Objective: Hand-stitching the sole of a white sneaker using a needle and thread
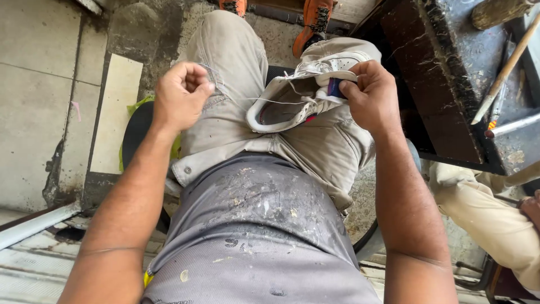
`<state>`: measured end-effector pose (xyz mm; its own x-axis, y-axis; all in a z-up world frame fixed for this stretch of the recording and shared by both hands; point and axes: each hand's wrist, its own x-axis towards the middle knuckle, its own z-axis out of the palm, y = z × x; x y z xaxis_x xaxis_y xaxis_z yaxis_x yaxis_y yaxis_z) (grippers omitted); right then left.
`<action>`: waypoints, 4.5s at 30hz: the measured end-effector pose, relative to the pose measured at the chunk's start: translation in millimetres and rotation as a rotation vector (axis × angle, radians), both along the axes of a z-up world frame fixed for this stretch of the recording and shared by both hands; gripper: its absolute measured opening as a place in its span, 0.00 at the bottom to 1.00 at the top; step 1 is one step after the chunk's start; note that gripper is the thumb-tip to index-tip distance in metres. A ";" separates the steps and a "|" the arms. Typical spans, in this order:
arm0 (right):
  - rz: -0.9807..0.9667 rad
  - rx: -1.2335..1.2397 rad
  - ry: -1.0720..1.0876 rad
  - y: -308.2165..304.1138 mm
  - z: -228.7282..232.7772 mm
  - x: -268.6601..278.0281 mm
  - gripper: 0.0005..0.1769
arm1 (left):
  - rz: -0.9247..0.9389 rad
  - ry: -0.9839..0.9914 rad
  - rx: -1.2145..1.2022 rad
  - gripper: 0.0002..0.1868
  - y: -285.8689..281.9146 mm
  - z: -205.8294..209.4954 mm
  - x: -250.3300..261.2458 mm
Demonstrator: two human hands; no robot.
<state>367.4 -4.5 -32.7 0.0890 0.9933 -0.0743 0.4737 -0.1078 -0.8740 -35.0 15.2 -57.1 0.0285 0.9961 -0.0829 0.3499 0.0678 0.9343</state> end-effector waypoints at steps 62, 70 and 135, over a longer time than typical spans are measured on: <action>-0.123 0.575 -0.717 6.4 44.7 -35.1 0.12 | -0.425 0.167 0.279 0.15 -24.5 27.9 57.1; 0.000 0.094 -0.292 -2.7 43.3 -35.2 0.12 | -0.151 0.203 0.158 0.13 3.4 43.4 3.4; -0.160 -0.262 -1.010 -21.2 74.8 86.4 0.41 | -0.111 -0.875 -0.458 0.15 30.0 -108.9 186.8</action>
